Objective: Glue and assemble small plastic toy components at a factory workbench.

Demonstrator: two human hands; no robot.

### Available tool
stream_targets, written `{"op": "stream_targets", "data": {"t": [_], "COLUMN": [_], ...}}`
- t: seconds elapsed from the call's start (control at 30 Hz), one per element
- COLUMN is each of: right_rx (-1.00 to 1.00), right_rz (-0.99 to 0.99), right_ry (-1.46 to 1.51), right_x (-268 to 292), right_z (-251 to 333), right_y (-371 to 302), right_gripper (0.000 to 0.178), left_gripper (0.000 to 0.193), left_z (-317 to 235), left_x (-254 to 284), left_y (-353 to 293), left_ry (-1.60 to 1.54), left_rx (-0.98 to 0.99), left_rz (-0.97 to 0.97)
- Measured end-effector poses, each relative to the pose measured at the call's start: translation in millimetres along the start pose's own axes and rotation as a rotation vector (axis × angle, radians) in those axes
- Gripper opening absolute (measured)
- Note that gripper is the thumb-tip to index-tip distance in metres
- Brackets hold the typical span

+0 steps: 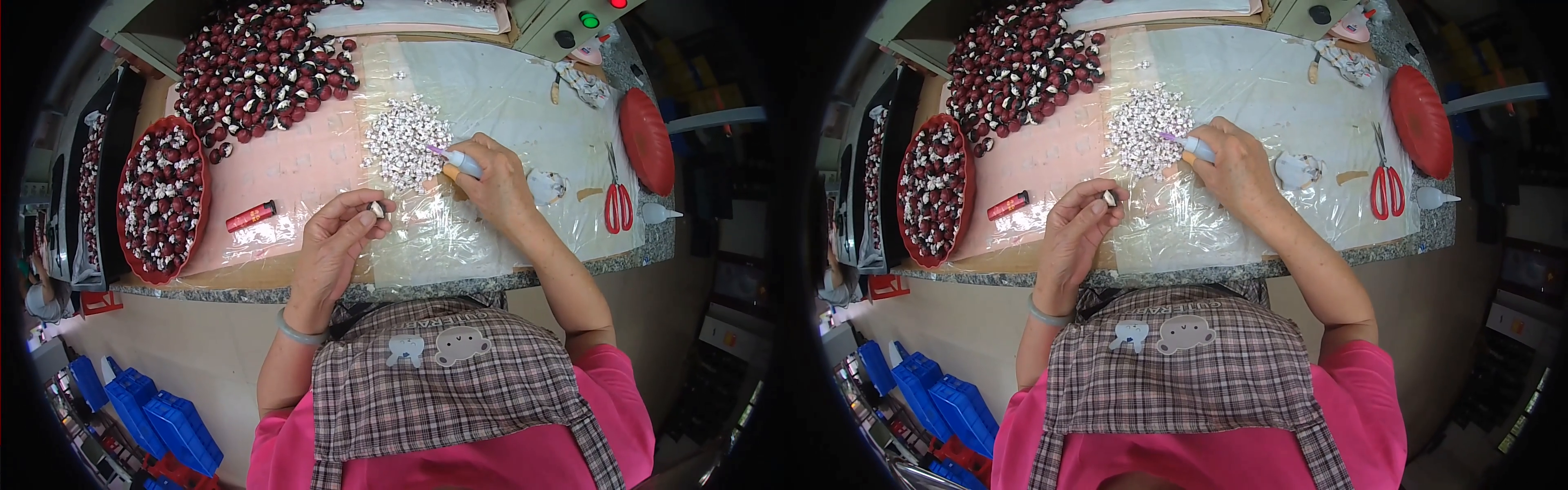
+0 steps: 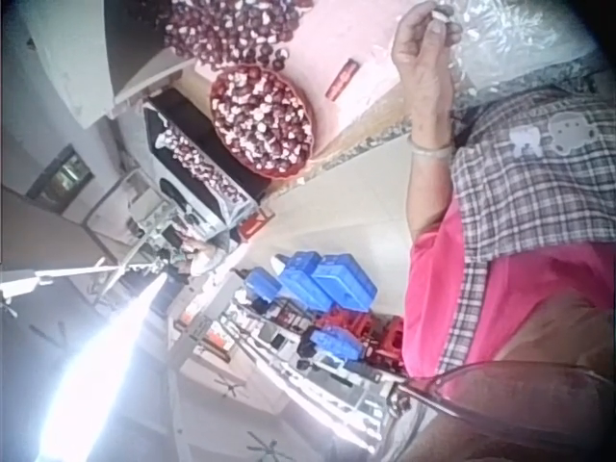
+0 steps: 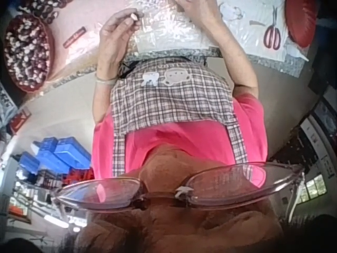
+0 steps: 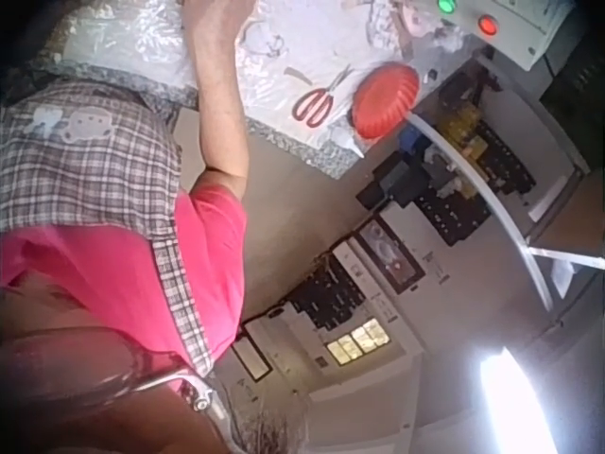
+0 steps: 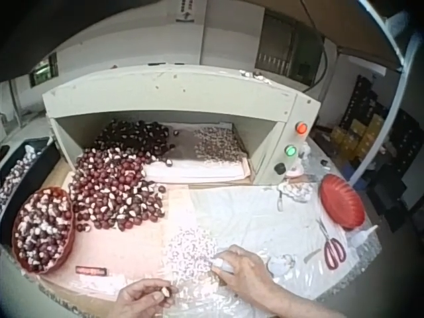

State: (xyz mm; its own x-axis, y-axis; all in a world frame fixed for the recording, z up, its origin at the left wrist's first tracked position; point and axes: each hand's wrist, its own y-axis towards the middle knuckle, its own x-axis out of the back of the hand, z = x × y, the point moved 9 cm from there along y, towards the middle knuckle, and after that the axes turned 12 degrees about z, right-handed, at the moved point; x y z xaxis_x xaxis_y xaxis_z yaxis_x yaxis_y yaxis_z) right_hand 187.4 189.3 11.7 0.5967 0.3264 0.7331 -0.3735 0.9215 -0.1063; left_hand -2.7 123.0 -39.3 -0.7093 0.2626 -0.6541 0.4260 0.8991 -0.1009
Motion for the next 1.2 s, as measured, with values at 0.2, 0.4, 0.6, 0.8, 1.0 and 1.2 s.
{"op": "stream_targets", "data": {"t": [0.2,0.4,0.6,0.8,1.0,1.2], "right_rx": [0.1,0.095,0.064,0.133,0.157,-0.193], "right_rz": [-0.048,-0.028,0.008,0.054,0.022,0.298], "right_ry": [0.008,-0.031,0.027,-0.025,-0.03,0.701], "right_x": [5.4,14.1,15.5,3.3,1.8,-18.6], "right_z": [7.5,1.9,-1.5,4.1,3.1,-8.7], "right_y": [-2.1,-2.1,-2.9,-2.5,1.2,-13.3], "right_gripper": [0.022,0.022,0.02,0.021,0.02,0.01], "left_gripper": [0.027,0.027,0.027,0.028,0.029,0.029], "left_z": [-0.6,1.5,2.1,1.4,2.9,0.5], "left_x": [-0.5,0.6,1.1,-0.5,0.5,-3.0], "left_y": [-0.9,-0.8,-0.1,0.2,-0.2,-1.7], "left_ry": [0.02,-0.022,-0.005,0.006,0.015,0.041], "left_rx": [-0.007,0.0,-0.009,-0.007,-0.011,-0.003], "left_rz": [-0.015,-0.022,0.002,-0.005,-0.006,-0.031]}}
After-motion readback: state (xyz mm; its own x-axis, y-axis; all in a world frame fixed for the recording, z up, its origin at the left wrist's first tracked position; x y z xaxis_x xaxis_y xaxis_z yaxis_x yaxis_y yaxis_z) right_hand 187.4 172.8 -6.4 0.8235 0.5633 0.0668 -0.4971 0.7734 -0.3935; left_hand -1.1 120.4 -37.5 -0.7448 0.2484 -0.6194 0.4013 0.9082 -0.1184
